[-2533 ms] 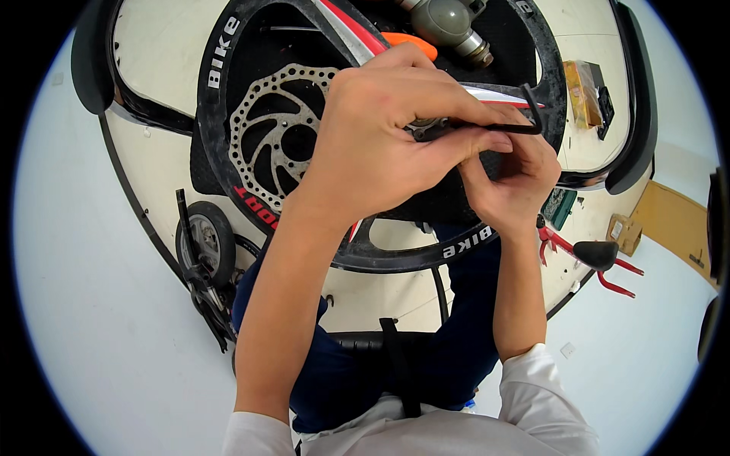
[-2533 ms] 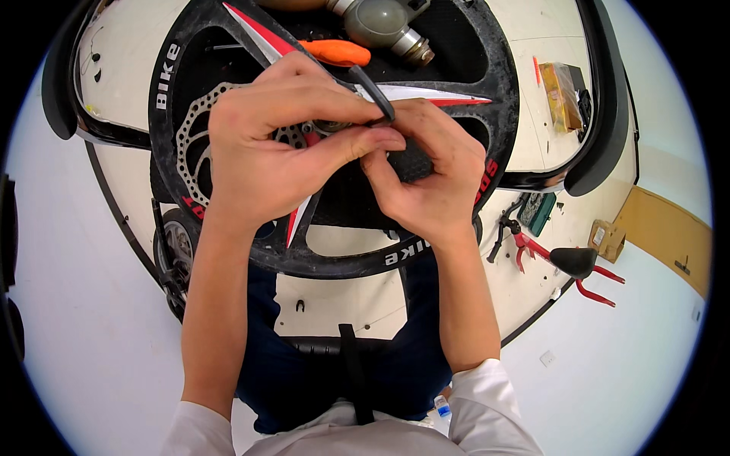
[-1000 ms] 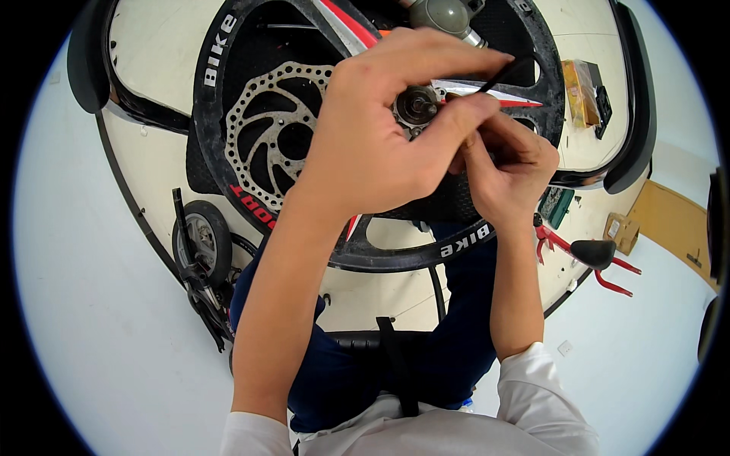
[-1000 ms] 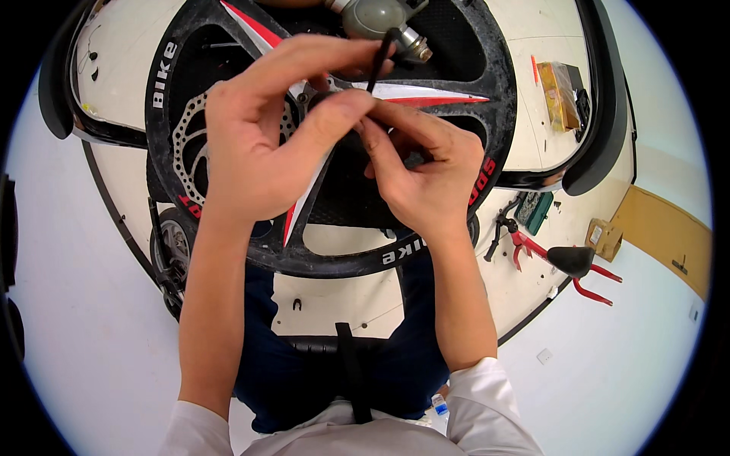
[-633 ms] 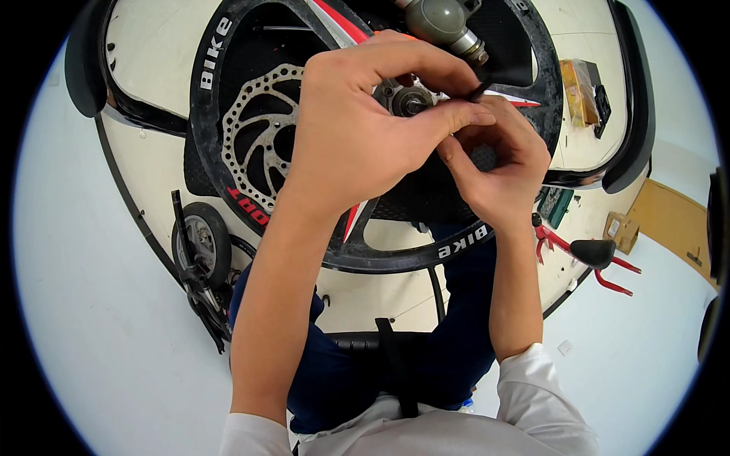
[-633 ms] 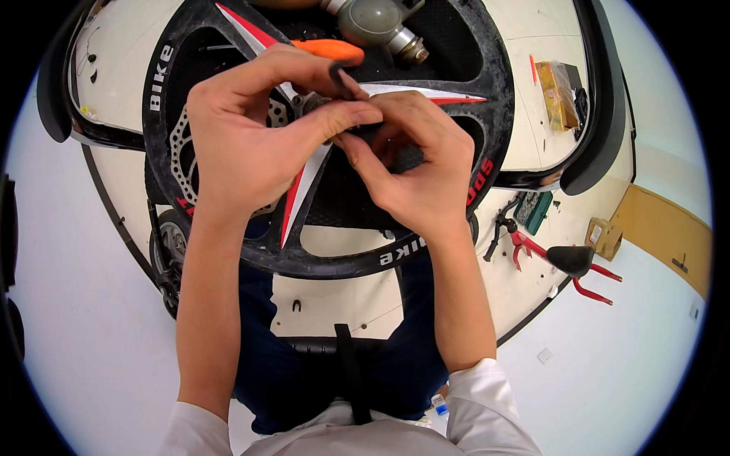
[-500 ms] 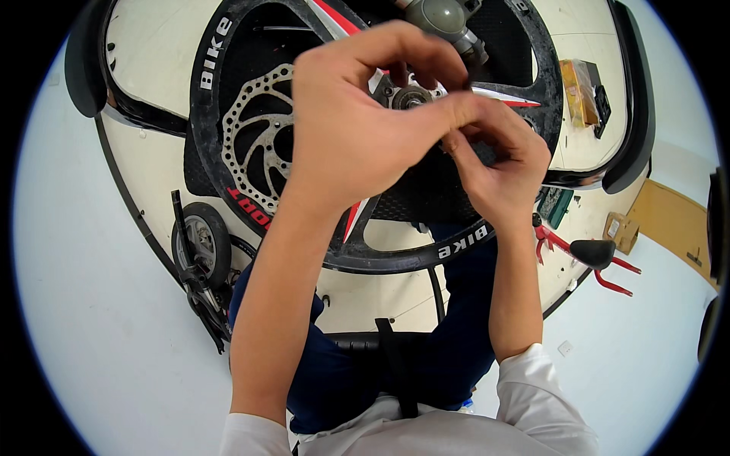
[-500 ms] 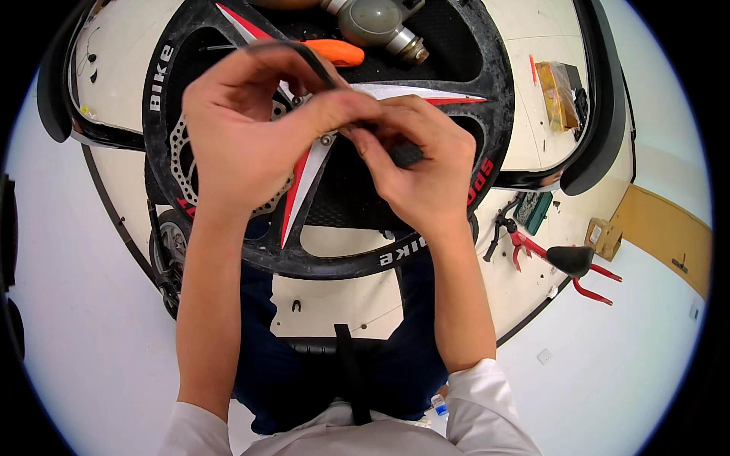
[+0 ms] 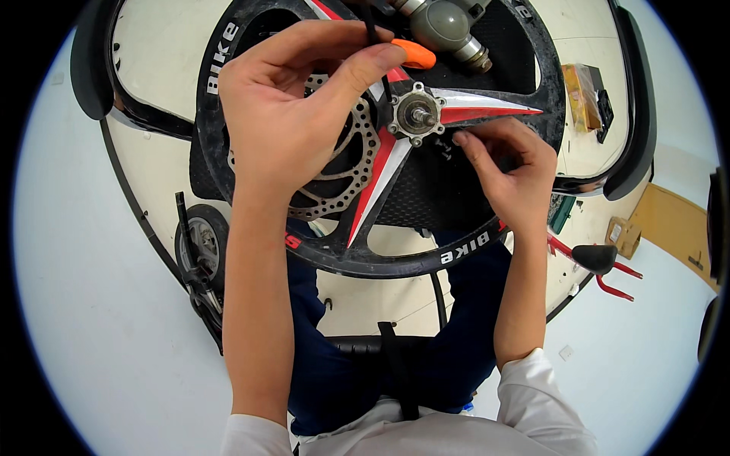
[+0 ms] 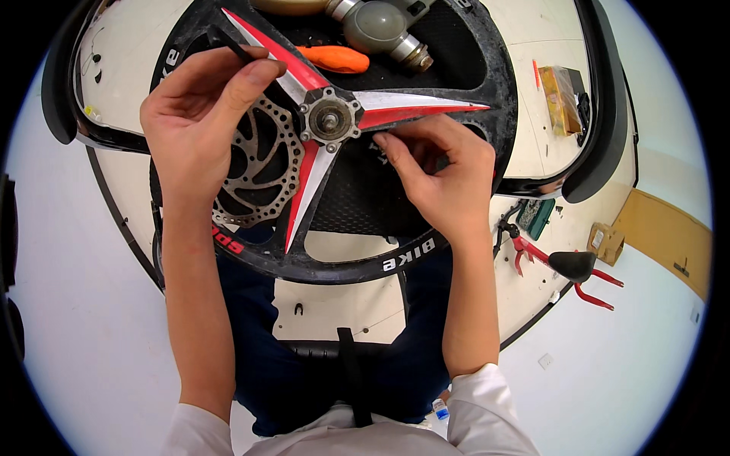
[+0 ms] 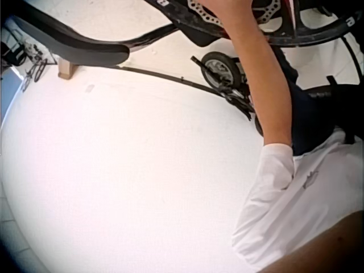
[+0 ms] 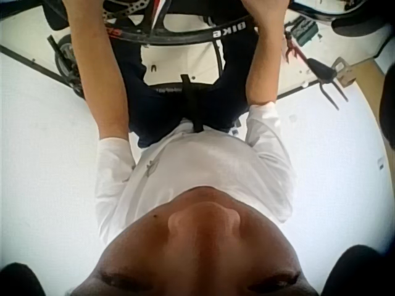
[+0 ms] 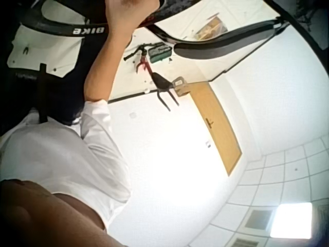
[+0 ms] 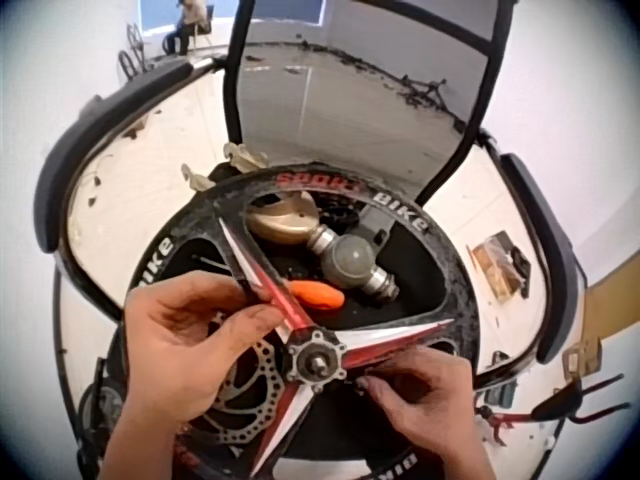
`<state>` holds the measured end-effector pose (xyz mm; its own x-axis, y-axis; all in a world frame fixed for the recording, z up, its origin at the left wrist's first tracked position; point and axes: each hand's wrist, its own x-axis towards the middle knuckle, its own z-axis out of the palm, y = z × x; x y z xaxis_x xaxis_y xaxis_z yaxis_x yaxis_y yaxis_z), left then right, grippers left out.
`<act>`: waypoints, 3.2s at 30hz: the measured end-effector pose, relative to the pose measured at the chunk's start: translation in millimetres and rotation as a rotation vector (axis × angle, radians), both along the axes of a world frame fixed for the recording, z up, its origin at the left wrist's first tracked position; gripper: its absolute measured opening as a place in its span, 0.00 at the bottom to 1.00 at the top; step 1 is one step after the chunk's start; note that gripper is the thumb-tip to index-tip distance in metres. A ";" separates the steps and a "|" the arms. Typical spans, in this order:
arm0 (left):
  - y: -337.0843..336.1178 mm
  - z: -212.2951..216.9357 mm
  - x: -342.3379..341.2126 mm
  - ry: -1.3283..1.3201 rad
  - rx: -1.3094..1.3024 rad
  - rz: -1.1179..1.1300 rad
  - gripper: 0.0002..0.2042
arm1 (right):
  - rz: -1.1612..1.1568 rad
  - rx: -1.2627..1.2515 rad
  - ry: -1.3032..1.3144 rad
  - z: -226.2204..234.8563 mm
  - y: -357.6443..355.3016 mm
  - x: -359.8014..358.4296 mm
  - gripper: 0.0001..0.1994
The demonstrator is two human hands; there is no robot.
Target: The person assembles a bicycle disc brake rotor onto a wheel hub. They place a washer and the rotor onto the hub, then use a hex key to tighten the retaining bolts to secure the rotor in place.
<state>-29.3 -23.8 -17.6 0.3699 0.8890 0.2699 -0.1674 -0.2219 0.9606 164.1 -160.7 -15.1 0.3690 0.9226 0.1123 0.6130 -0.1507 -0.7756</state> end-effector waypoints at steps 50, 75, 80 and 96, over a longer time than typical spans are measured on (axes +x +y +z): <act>-4.6 4.8 11.8 -0.066 -0.011 -0.132 0.13 | 0.175 0.402 -0.146 -5.8 52.6 -42.0 0.10; 5.2 2.2 -11.8 -0.019 -0.061 -0.390 0.20 | 0.165 0.329 -0.241 -5.4 47.2 -47.6 0.09; -2.1 13.6 -2.0 -0.003 -0.174 -0.322 0.22 | 0.129 0.390 -0.258 -0.8 49.3 -48.8 0.10; -4.0 3.6 -2.9 0.071 0.223 -0.099 0.08 | 0.105 0.379 -0.136 6.0 46.8 -55.3 0.10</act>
